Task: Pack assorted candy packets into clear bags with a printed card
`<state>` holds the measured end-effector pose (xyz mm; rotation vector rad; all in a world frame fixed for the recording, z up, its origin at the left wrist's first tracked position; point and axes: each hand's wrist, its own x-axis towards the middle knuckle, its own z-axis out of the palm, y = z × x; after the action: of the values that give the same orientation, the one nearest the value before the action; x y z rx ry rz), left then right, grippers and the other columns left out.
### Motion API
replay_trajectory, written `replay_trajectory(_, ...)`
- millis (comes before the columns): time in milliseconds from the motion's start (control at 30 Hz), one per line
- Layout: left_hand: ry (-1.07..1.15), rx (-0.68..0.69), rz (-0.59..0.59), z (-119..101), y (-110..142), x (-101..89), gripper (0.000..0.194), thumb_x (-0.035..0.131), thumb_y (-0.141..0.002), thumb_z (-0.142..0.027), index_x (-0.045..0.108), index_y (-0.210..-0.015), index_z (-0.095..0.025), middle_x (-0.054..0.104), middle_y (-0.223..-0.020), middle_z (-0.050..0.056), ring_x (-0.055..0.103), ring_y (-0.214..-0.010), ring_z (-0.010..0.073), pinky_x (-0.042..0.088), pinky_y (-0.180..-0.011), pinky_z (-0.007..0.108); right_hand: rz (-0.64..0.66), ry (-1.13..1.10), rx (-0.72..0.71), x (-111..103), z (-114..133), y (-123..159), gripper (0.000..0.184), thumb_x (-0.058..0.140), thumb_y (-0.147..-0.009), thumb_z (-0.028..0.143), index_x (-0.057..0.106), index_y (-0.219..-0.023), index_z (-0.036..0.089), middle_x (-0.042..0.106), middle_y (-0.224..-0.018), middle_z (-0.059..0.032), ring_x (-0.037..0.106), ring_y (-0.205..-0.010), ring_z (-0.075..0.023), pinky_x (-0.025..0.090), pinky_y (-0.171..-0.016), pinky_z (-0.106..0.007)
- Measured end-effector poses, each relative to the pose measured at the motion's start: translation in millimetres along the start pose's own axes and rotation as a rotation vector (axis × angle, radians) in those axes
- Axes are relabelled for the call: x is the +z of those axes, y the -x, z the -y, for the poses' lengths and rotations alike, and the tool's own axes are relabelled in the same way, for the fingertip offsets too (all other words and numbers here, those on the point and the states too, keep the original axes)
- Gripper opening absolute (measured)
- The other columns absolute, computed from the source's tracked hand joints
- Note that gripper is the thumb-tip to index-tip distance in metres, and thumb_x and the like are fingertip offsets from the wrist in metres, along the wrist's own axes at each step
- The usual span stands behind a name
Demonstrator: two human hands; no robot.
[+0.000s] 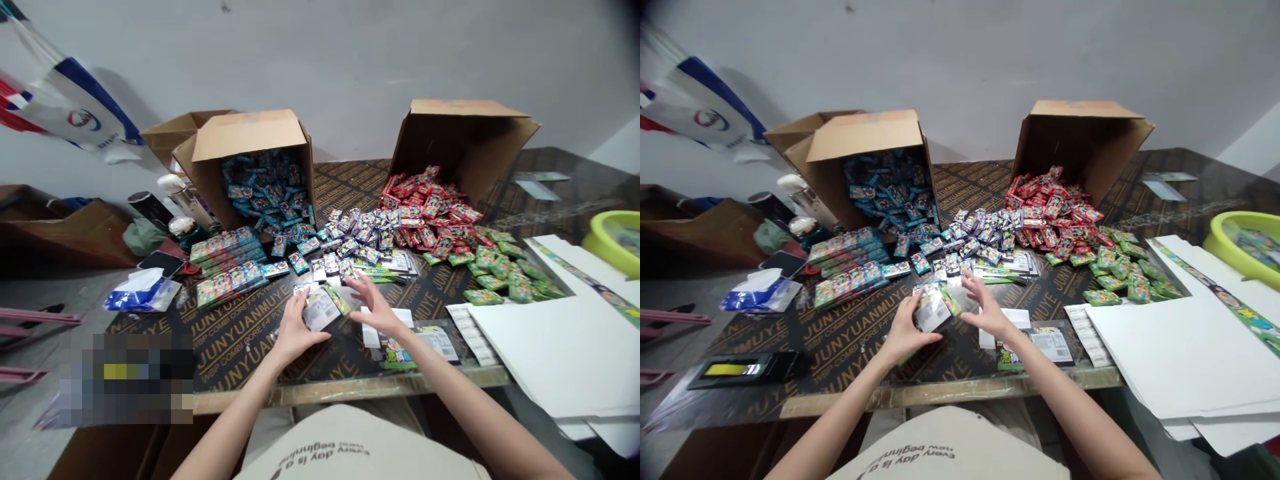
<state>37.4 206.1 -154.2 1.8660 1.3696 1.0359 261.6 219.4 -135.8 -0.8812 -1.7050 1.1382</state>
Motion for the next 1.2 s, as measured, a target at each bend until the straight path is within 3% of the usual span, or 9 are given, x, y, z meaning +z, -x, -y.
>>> replay_trajectory(100, 0.437, -0.162, -0.185, -10, -4, 17.0, 0.070, 0.075, -0.056, -0.035, 0.051, -0.120, -0.019, 0.058, -0.108, 0.007, 0.054, -0.098, 0.0221, 0.040, -0.088, 0.033, -0.261, -0.371, 0.186, 21, 6, -15, 0.073, 0.061, -0.072, 0.041, 0.023, -0.133, 0.032, 0.053, -0.123, -0.0076, 0.058, -0.102, -0.0220, 0.047, -0.078, -0.036)
replay_trajectory(233, 0.937, -0.328, -0.278, -23, 0, 47.2, 0.033, 0.065, -0.069, -0.040, 0.065, -0.089, -0.013, 0.066, -0.086, 0.006, 0.059, -0.075, 0.0154, 0.045, -0.073, 0.026, -0.567, -0.550, 0.376, 53, 14, -26, 0.046, 0.062, -0.069, 0.035, 0.048, -0.111, 0.023, 0.067, -0.080, -0.0003, 0.063, -0.068, -0.0169, 0.047, -0.060, -0.027)
replay_trajectory(400, 1.150, -0.483, -0.310, -37, 1, 54.7, 0.031, 0.064, -0.068, -0.042, 0.063, -0.074, -0.011, 0.065, -0.065, 0.003, 0.060, -0.061, 0.0145, 0.046, -0.061, 0.025, -0.601, -0.594, 0.373, 59, 23, -21, 0.039, 0.061, -0.059, 0.017, 0.049, -0.096, 0.022, 0.063, -0.060, 0.0055, 0.061, -0.059, -0.0155, 0.045, -0.058, -0.025)
replay_trajectory(567, 1.117, -0.582, -0.195, -37, -18, 34.7, 0.019, 0.063, -0.059, -0.031, 0.061, -0.065, -0.013, 0.061, -0.056, 0.000, 0.056, -0.049, 0.0114, 0.043, -0.051, 0.023, -0.556, -0.787, 0.400, 46, 23, -15, 0.049, 0.060, -0.062, 0.020, 0.043, -0.107, 0.026, 0.068, -0.077, 0.0033, 0.062, -0.068, -0.0156, 0.046, -0.064, -0.027)
replay_trajectory(733, 0.959, -0.442, -0.095, -40, -30, 14.7, 0.014, 0.065, -0.052, -0.015, 0.066, -0.066, -0.014, 0.062, -0.061, -0.001, 0.052, -0.052, 0.0086, 0.038, -0.051, 0.019, -0.416, -0.700, 0.554, 29, 18, -17, 0.023, 0.053, -0.056, 0.012, 0.058, -0.078, 0.018, 0.068, -0.073, -0.0026, 0.058, -0.060, -0.0145, 0.044, -0.061, -0.027)
replay_trajectory(833, 0.819, -0.326, -0.057, -44, -32, 3.6, 0.008, 0.071, -0.051, -0.014, 0.066, -0.056, -0.013, 0.062, -0.060, 0.001, 0.054, -0.060, 0.0108, 0.040, -0.059, 0.021, -0.399, -0.546, 0.458, 23, 21, -13, 0.012, 0.057, -0.056, 0.010, 0.063, -0.065, 0.015, 0.067, -0.071, -0.0031, 0.058, -0.067, -0.0144, 0.043, -0.065, -0.026)
replay_trajectory(933, 0.624, -0.240, 0.026, -46, -36, -5.0, 0.013, 0.075, -0.051, -0.020, 0.067, -0.057, -0.012, 0.063, -0.059, 0.002, 0.053, -0.058, 0.0117, 0.040, -0.060, 0.023, -0.376, -0.319, 0.314, 20, 24, -8, 0.008, 0.063, -0.063, 0.018, 0.068, -0.069, 0.016, 0.067, -0.073, -0.0035, 0.058, -0.074, -0.0156, 0.043, -0.070, -0.027)
replay_trajectory(1100, 0.564, -0.275, 0.160, -47, -47, -11.1, 0.022, 0.075, -0.053, -0.027, 0.067, -0.064, -0.011, 0.062, -0.056, 0.001, 0.052, -0.050, 0.0100, 0.039, -0.053, 0.023, -0.347, -0.188, 0.270, 19, 23, -8, 0.018, 0.070, -0.065, 0.030, 0.069, -0.076, 0.017, 0.068, -0.074, -0.0038, 0.058, -0.066, -0.0148, 0.044, -0.065, -0.027)
replay_trajectory(1200, 0.480, -0.173, 0.157, -48, -45, -12.1, 0.018, 0.074, -0.056, -0.027, 0.065, -0.061, -0.011, 0.062, -0.056, 0.002, 0.053, -0.052, 0.0110, 0.041, -0.055, 0.024, -0.314, -0.115, 0.214, 18, 22, -10, 0.017, 0.070, -0.066, 0.032, 0.068, -0.073, 0.017, 0.067, -0.068, -0.0019, 0.057, -0.061, -0.0133, 0.043, -0.061, -0.025)
